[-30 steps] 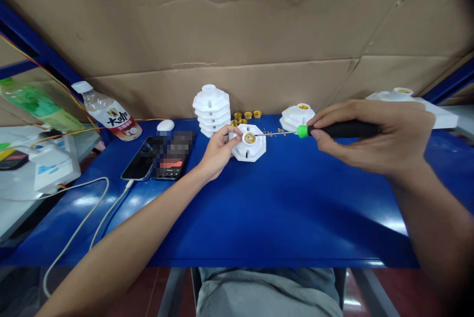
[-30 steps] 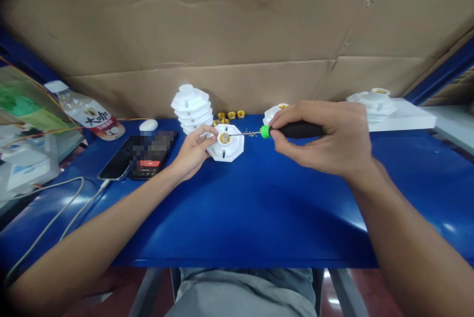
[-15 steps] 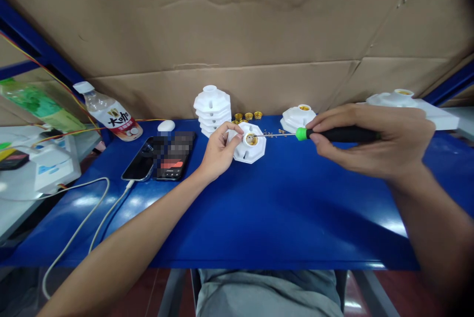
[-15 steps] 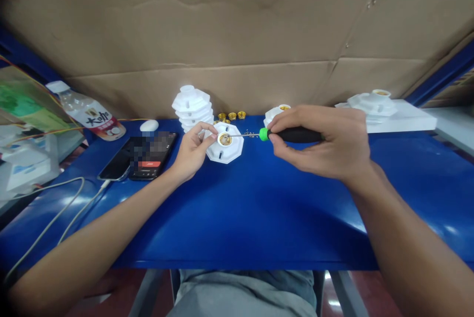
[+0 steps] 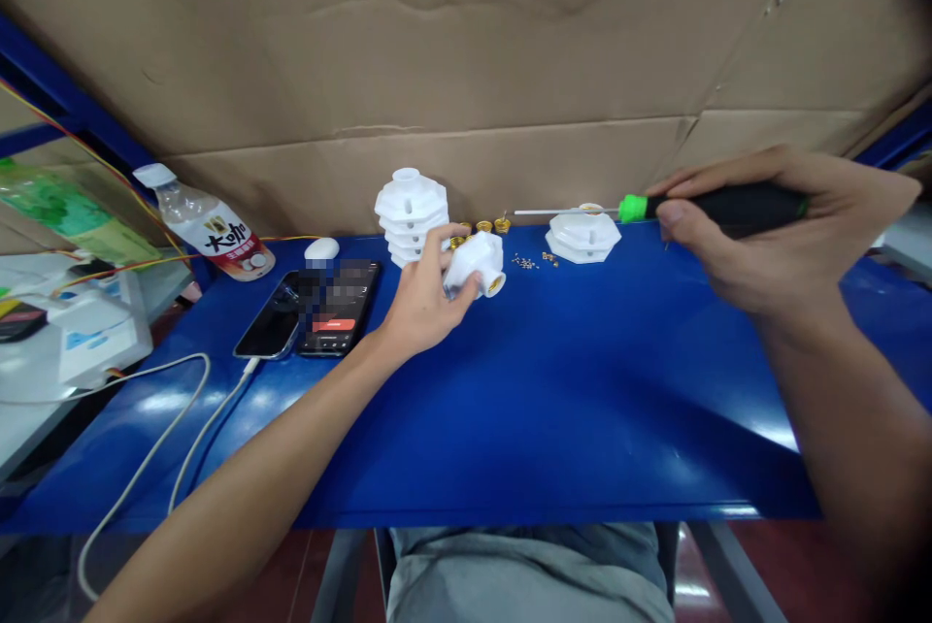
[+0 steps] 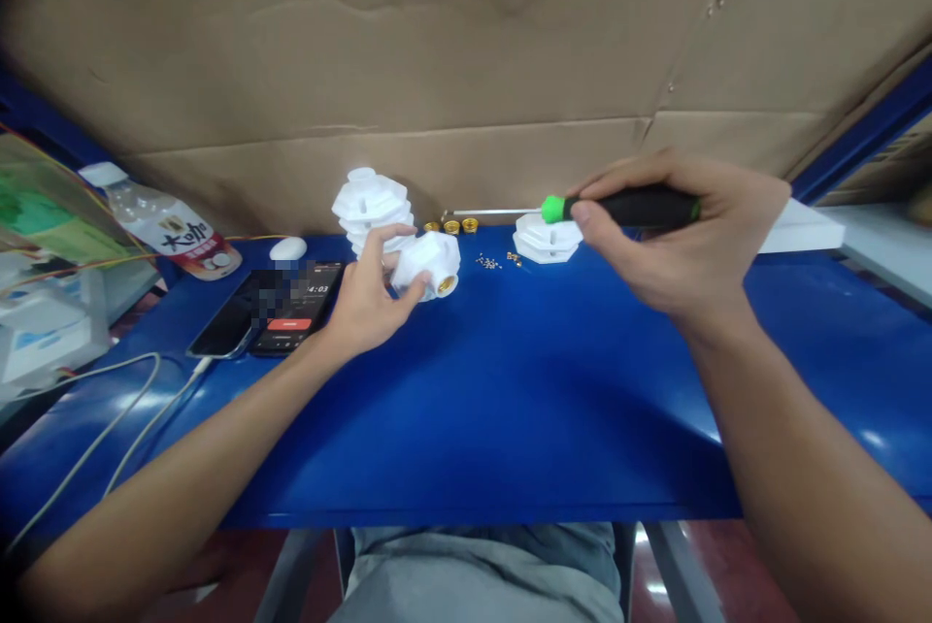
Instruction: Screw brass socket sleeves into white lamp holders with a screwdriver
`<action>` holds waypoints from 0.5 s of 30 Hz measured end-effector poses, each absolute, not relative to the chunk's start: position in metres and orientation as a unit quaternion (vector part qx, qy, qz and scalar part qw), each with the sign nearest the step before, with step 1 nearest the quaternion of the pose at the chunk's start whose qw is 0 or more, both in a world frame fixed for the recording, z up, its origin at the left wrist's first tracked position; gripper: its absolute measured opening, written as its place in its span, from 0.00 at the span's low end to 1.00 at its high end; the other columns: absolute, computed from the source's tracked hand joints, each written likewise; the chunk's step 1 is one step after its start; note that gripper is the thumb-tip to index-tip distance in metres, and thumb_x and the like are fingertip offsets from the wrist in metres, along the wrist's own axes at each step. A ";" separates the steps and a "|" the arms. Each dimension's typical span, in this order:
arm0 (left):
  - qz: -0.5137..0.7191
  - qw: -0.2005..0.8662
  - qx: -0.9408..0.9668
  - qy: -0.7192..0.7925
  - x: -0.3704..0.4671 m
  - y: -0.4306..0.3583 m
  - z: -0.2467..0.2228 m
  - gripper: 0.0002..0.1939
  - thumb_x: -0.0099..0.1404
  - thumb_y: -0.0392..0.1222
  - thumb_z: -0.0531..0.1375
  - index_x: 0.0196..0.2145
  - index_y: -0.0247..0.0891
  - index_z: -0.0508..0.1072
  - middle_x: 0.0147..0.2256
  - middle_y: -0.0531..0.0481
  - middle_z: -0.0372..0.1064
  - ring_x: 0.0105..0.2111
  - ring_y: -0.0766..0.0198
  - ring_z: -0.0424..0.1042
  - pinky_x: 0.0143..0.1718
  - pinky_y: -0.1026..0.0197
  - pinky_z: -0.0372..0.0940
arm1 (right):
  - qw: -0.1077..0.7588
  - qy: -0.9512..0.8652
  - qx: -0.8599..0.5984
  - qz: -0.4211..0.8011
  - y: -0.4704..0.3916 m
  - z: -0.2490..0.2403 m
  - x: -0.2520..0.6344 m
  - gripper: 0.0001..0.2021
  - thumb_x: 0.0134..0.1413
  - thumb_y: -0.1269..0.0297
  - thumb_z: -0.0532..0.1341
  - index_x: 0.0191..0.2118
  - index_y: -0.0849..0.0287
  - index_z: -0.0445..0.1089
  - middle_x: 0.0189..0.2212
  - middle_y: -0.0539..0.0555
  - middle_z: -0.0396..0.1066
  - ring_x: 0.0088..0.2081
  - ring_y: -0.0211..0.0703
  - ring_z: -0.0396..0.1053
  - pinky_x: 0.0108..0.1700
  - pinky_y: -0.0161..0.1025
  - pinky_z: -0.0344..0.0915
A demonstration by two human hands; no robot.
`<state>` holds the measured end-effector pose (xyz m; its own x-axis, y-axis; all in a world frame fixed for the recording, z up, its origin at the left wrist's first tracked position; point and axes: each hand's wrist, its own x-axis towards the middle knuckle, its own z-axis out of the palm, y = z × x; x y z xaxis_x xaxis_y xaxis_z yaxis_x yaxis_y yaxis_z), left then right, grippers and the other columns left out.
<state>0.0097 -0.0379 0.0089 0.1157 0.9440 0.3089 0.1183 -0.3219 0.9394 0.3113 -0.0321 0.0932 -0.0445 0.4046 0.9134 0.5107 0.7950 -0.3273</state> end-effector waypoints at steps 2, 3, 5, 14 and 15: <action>0.455 0.378 0.695 0.410 0.010 -0.041 0.012 0.32 0.60 0.33 0.71 0.61 0.42 0.74 0.40 0.45 0.79 0.41 0.51 0.77 0.47 0.55 0.70 | 0.642 -0.691 -0.330 -0.041 -0.023 0.091 0.315 0.05 0.49 0.69 0.75 0.34 0.54 0.84 0.32 0.56 0.84 0.29 0.47 0.79 0.30 0.43 0.72; 0.429 0.375 0.717 0.401 0.011 -0.042 0.012 0.30 0.59 0.32 0.70 0.59 0.42 0.76 0.43 0.43 0.79 0.45 0.48 0.78 0.51 0.53 0.70 | 0.653 -0.679 -0.335 -0.037 -0.019 0.089 0.317 0.05 0.49 0.68 0.75 0.34 0.54 0.84 0.32 0.56 0.84 0.27 0.47 0.79 0.28 0.44 0.71; 0.387 0.368 0.754 0.382 0.013 -0.043 0.012 0.24 0.59 0.31 0.68 0.53 0.42 0.80 0.45 0.41 0.79 0.52 0.44 0.77 0.58 0.49 0.68 | 0.656 -0.669 -0.349 -0.029 -0.014 0.086 0.318 0.04 0.51 0.65 0.75 0.35 0.53 0.84 0.31 0.55 0.84 0.25 0.46 0.77 0.26 0.44 0.70; 0.319 0.279 0.855 0.299 0.011 -0.046 0.015 0.12 0.66 0.41 0.70 0.48 0.45 0.83 0.50 0.39 0.81 0.56 0.42 0.77 0.65 0.42 0.65 | 0.606 -0.704 -0.369 -0.001 -0.018 0.076 0.308 0.06 0.50 0.71 0.75 0.35 0.53 0.83 0.33 0.55 0.85 0.30 0.46 0.80 0.35 0.43 0.78; 0.319 0.260 0.862 0.295 0.011 -0.046 0.014 0.12 0.69 0.41 0.67 0.50 0.44 0.83 0.50 0.40 0.81 0.55 0.44 0.78 0.64 0.43 0.67 | 0.604 -0.706 -0.370 0.003 -0.019 0.075 0.306 0.06 0.49 0.71 0.75 0.34 0.53 0.83 0.33 0.54 0.85 0.31 0.46 0.81 0.35 0.43 0.78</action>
